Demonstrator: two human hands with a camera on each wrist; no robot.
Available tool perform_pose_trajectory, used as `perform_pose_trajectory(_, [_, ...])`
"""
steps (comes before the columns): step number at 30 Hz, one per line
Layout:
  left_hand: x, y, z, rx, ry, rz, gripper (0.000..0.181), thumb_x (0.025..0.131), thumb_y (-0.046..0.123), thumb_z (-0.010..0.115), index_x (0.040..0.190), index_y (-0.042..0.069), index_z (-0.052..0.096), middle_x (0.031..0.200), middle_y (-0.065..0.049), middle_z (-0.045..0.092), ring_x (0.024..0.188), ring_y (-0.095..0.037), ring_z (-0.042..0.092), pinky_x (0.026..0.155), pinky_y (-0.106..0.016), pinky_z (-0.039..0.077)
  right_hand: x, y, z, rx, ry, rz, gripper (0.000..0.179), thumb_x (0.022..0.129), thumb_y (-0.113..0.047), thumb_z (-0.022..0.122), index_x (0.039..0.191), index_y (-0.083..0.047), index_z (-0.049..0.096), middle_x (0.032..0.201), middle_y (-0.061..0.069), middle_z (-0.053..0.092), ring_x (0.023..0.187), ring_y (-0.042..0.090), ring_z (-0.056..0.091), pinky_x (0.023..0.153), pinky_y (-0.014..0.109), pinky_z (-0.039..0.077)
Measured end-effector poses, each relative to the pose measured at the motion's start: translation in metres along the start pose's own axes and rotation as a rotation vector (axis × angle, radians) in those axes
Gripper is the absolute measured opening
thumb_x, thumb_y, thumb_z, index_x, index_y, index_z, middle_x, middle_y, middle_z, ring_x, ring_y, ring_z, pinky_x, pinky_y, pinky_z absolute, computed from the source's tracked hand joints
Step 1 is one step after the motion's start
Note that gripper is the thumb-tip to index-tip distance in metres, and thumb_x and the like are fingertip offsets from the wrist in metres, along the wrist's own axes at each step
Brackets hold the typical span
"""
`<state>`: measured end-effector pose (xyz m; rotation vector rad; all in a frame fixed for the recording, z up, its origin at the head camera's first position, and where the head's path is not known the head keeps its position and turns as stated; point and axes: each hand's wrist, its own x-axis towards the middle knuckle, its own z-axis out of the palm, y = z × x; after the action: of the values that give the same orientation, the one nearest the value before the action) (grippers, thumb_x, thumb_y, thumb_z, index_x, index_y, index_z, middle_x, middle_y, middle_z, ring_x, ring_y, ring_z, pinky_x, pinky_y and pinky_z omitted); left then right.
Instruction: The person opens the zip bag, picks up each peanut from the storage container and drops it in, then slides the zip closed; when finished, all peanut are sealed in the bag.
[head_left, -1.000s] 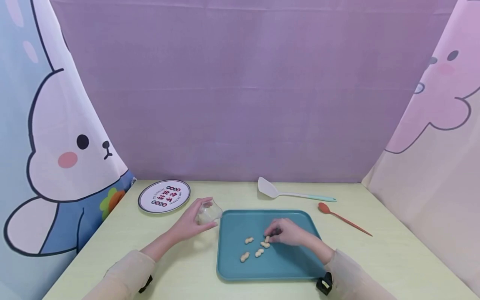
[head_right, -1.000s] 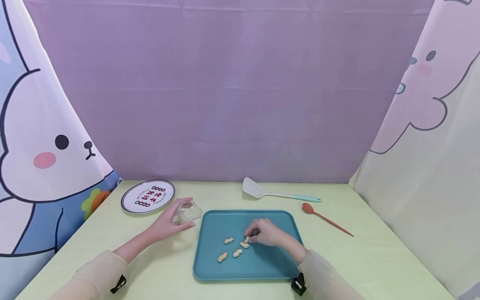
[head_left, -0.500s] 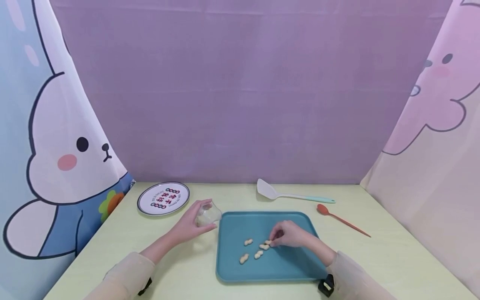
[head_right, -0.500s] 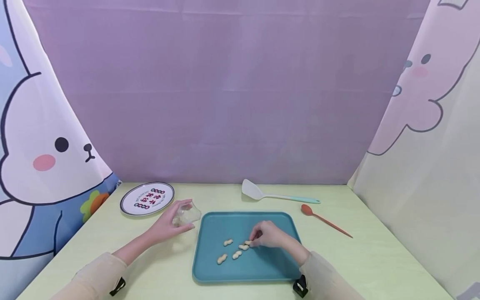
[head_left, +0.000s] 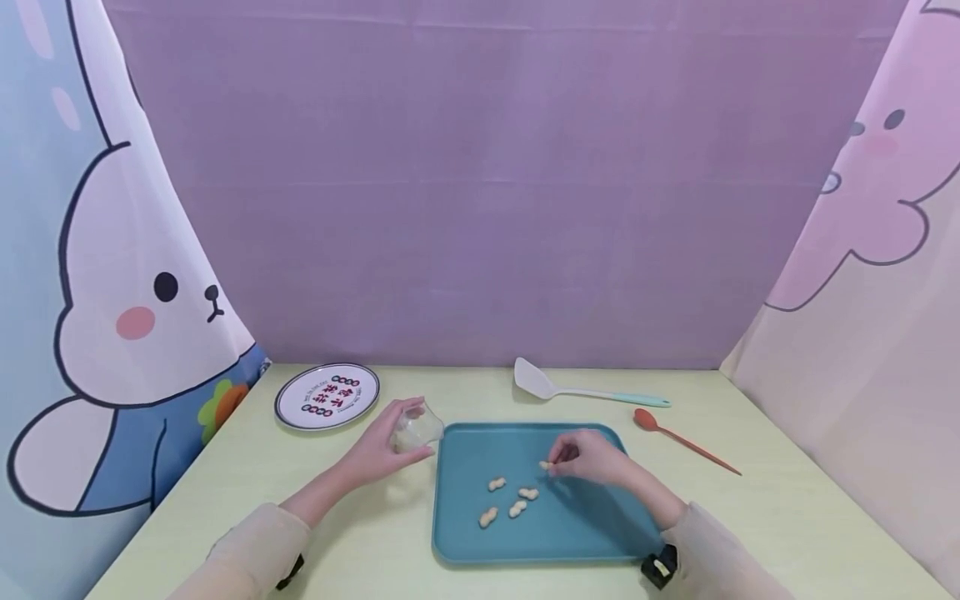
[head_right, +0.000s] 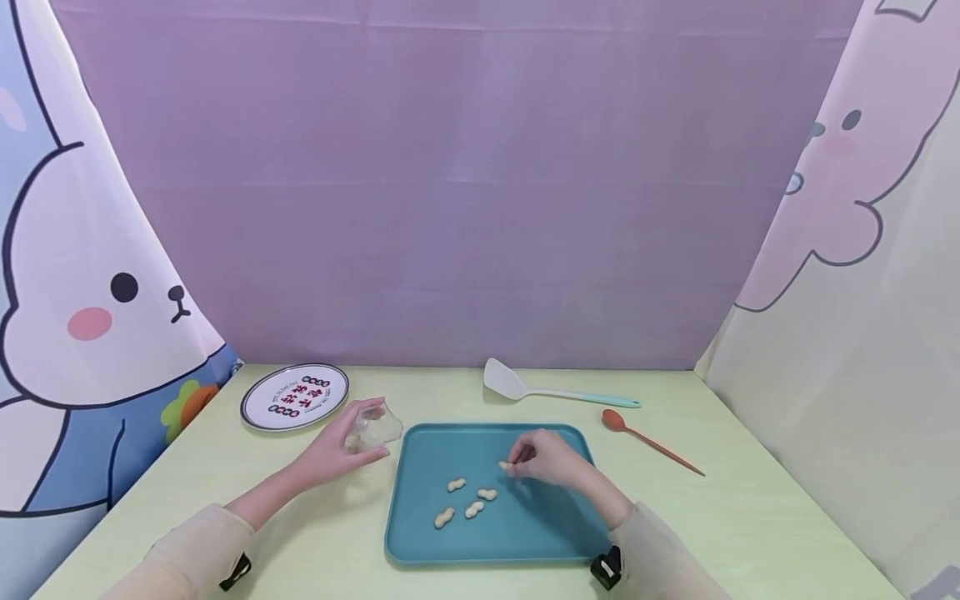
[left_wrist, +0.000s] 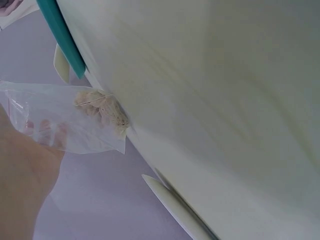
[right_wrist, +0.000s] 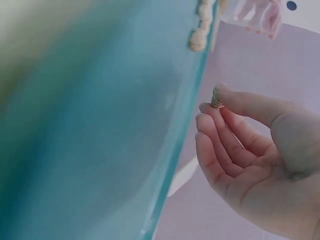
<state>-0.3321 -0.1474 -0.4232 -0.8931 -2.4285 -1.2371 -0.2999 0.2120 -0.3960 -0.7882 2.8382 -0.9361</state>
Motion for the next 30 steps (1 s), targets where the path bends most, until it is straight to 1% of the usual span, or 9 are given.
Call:
perform_pose_trajectory(5, [0.001,0.001,-0.001,-0.004,-0.002,-0.003,0.075,0.076,0.031,0.077,0.136,0.006,0.041,0.126,-0.01,0.056,0.119,-0.027,0.053,0.101,-0.047,0.042,0.009,-0.008,-0.004,0.033,0.061,-0.008,0.008,0.085,-0.02,0.069,0.088,-0.012,0.068,0.078,-0.004,0.066,0.068,0.005,0.058,0.059,0.021,0.049])
perform_pose_trajectory(10, [0.001,0.0,-0.001,-0.012,0.0,0.001,0.075,0.076,0.032,0.078,0.137,0.007,0.041,0.127,-0.01,0.056,0.12,-0.026,0.053,0.102,-0.047,0.041,0.022,-0.021,-0.004,0.09,0.095,-0.014,0.01,0.086,-0.021,0.068,0.092,-0.013,0.069,0.081,-0.003,0.067,0.072,0.016,0.061,0.06,0.022,0.051])
perform_pose_trajectory(12, [0.001,-0.001,-0.001,-0.009,0.001,0.002,0.075,0.076,0.033,0.077,0.137,0.008,0.041,0.127,-0.01,0.056,0.12,-0.026,0.053,0.102,-0.047,0.042,0.027,-0.026,-0.002,0.1,0.101,-0.033,0.011,0.087,-0.022,0.067,0.094,-0.013,0.069,0.082,-0.003,0.067,0.073,0.016,0.062,0.061,0.023,0.051])
perform_pose_trajectory(14, [0.001,-0.002,0.0,-0.005,0.002,0.004,0.075,0.076,0.033,0.077,0.137,0.008,0.041,0.127,-0.009,0.056,0.12,-0.026,0.053,0.102,-0.047,0.042,0.033,-0.032,0.001,0.105,0.107,-0.059,0.012,0.087,-0.023,0.067,0.095,-0.014,0.069,0.082,-0.004,0.067,0.073,0.011,0.062,0.061,0.022,0.051])
perform_pose_trajectory(18, [0.0,-0.002,0.0,-0.004,0.004,0.004,0.075,0.076,0.033,0.078,0.137,0.009,0.041,0.127,-0.009,0.056,0.12,-0.026,0.053,0.101,-0.047,0.042,0.047,-0.046,0.008,0.135,0.115,-0.105,0.013,0.087,-0.022,0.067,0.096,-0.013,0.07,0.083,-0.001,0.069,0.072,0.007,0.061,0.062,0.022,0.051])
perform_pose_trajectory(27, [0.001,-0.002,-0.001,-0.025,0.001,-0.01,0.075,0.076,0.033,0.078,0.137,0.009,0.041,0.127,-0.009,0.056,0.12,-0.025,0.053,0.101,-0.046,0.043,0.071,-0.081,0.023,0.204,0.16,-0.201,0.017,0.085,-0.019,0.07,0.098,-0.008,0.069,0.086,0.005,0.069,0.074,0.012,0.063,0.065,0.02,0.052])
perform_pose_trajectory(30, [0.001,-0.002,-0.001,-0.04,-0.001,-0.006,0.075,0.076,0.033,0.078,0.137,0.009,0.041,0.127,-0.009,0.055,0.12,-0.025,0.053,0.1,-0.047,0.043,0.078,-0.091,0.03,0.212,0.163,-0.229,0.016,0.084,-0.019,0.07,0.097,-0.008,0.069,0.086,0.005,0.07,0.073,0.011,0.063,0.065,0.019,0.052])
